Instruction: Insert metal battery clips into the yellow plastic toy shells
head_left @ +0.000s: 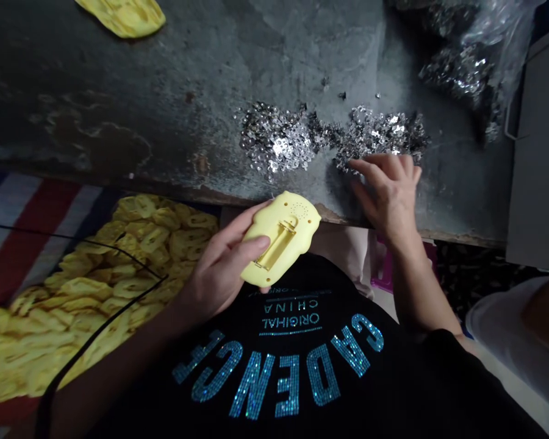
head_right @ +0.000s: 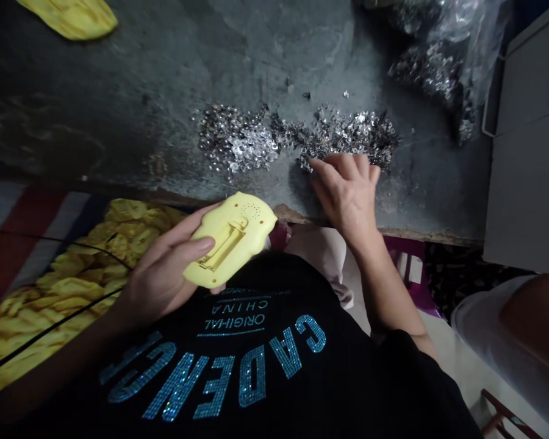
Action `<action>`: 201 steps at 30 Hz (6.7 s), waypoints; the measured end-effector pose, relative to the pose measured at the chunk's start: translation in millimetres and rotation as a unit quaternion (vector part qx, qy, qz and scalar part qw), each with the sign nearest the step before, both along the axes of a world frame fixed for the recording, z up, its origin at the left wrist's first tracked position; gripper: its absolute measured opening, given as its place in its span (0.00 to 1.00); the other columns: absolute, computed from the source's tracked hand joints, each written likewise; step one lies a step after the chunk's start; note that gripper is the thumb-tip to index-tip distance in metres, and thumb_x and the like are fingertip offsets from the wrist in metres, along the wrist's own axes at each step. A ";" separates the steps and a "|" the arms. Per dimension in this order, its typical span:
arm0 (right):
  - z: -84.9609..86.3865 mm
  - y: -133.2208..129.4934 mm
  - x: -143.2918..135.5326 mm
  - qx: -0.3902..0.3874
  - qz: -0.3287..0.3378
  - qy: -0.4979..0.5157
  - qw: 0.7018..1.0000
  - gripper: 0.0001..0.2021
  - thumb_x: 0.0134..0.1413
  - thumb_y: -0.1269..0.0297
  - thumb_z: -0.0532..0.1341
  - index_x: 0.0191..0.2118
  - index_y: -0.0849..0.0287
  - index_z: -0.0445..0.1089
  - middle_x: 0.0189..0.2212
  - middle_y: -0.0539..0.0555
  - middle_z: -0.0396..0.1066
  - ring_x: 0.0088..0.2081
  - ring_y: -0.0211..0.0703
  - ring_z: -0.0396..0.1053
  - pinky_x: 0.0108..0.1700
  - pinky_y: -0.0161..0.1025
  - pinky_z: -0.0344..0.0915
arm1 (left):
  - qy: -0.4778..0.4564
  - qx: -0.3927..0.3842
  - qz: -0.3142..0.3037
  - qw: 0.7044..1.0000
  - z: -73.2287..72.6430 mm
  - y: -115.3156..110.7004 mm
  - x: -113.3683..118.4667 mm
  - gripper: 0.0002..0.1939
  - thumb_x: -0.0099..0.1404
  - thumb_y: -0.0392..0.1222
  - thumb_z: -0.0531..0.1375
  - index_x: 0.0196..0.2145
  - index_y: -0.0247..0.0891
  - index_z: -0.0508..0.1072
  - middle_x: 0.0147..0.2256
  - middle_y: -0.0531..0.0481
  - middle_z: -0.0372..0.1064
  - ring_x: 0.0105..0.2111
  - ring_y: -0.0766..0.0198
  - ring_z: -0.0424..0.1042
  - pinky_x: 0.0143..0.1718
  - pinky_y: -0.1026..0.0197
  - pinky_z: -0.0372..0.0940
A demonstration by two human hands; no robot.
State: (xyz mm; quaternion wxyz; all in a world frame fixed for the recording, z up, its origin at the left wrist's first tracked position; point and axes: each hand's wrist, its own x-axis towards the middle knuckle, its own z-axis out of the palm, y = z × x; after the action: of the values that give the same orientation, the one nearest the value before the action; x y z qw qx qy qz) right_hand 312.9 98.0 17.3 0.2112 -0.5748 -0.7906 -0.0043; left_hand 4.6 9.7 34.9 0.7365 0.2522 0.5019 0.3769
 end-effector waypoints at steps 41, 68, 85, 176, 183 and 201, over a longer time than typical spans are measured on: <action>2.3 28.8 -9.6 -0.053 0.098 -0.052 0.992 0.10 0.79 0.55 0.61 0.46 0.51 0.78 0.42 0.57 0.78 0.52 0.60 0.74 0.56 0.62 0.70 | -0.020 0.034 -0.017 0.999 -6.3 -7.1 -5.6 0.36 0.74 0.51 0.70 0.76 0.46 0.72 0.62 0.39 0.82 0.30 0.62 0.79 0.17 0.68 0.70; 44.1 -17.7 -24.0 -0.065 0.167 0.198 0.964 0.04 0.73 0.64 0.71 0.47 0.46 0.85 0.39 0.51 0.86 0.40 0.51 0.82 0.48 0.53 0.73 | 0.014 0.023 -0.003 1.000 14.0 -0.4 6.4 0.41 0.71 0.56 0.70 0.76 0.40 0.72 0.58 0.37 0.82 0.29 0.61 0.78 0.15 0.66 0.68; 70.6 -53.8 -47.7 -0.061 0.326 0.166 0.929 0.07 0.71 0.71 0.71 0.50 0.54 0.82 0.42 0.56 0.84 0.43 0.49 0.81 0.47 0.49 0.81 | 0.045 0.101 -0.045 0.993 33.8 -20.8 13.2 0.32 0.75 0.50 0.68 0.73 0.43 0.77 0.45 0.45 0.83 0.31 0.58 0.81 0.19 0.65 0.74; 48.4 -95.3 -40.4 0.036 0.262 0.223 0.938 0.14 0.70 0.70 0.72 0.55 0.45 0.85 0.42 0.52 0.83 0.42 0.48 0.82 0.44 0.50 0.82 | 0.068 0.221 -0.041 0.972 29.8 -36.1 22.6 0.31 0.78 0.49 0.66 0.74 0.40 0.76 0.44 0.46 0.84 0.26 0.63 0.79 0.17 0.68 0.71; 43.8 -74.9 -34.1 -0.175 0.181 0.323 0.912 0.28 0.66 0.45 0.76 0.66 0.45 0.78 0.59 0.56 0.79 0.54 0.53 0.81 0.49 0.50 0.84 | 0.163 0.326 -0.054 0.930 26.3 -38.9 22.7 0.30 0.80 0.46 0.64 0.75 0.41 0.74 0.69 0.45 0.79 0.59 0.47 0.85 0.56 0.52 0.86; -25.9 -88.6 -41.7 0.017 0.088 0.429 0.899 0.40 0.59 0.23 0.68 0.68 0.41 0.71 0.57 0.61 0.76 0.53 0.62 0.80 0.58 0.65 0.83 | 0.215 0.476 -0.213 0.826 34.3 -32.6 24.8 0.51 0.68 0.52 0.78 0.81 0.45 0.64 0.55 0.44 0.84 0.43 0.57 0.84 0.49 0.56 0.83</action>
State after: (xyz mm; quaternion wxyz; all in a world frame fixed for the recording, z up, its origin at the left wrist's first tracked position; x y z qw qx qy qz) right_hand 271.3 9.4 -8.6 0.5396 -0.4451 -0.6703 0.2479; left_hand 29.4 -22.9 69.3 0.4603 0.7467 0.3401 0.3390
